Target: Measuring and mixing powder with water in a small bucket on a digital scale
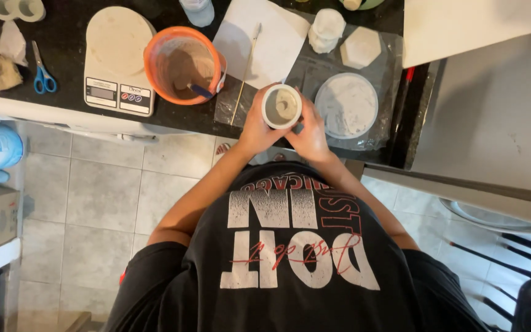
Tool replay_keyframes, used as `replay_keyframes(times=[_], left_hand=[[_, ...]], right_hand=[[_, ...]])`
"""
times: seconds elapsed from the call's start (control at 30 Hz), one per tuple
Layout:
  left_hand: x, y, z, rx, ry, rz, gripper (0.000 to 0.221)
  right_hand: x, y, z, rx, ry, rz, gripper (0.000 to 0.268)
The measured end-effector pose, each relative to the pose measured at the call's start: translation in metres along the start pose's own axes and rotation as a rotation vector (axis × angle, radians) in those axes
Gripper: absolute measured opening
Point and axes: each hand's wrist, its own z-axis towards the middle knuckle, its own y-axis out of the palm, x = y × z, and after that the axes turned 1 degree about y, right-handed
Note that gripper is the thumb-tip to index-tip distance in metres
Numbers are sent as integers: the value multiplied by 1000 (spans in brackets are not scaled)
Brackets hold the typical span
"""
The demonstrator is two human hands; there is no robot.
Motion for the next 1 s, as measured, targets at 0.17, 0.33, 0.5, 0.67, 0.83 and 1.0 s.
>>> replay_keyframes(times=[0.17,0.33,0.5,0.67,0.83,1.0], left_hand=[[-8,0,-7,-16,-7,31,86],[3,-4,-9,-47,-48,27,83],[7,0,-4,-32,-91,27,85],[-37,-22,7,-206,-97,0,90],[-29,-56,17,-350,-46,46,96],[-9,-42,-2,-322,-31,-105,90]], right_hand=[[27,5,-6,-26,-22,-69,72],[42,8,-21,-27,83,-107,70],[44,9,-23,22,110,-105,72],[48,14,-18,-11,185,-163,66],[48,0,-32,-55,303,-236,67],[21,-12,-9,-154,244,57,97]])
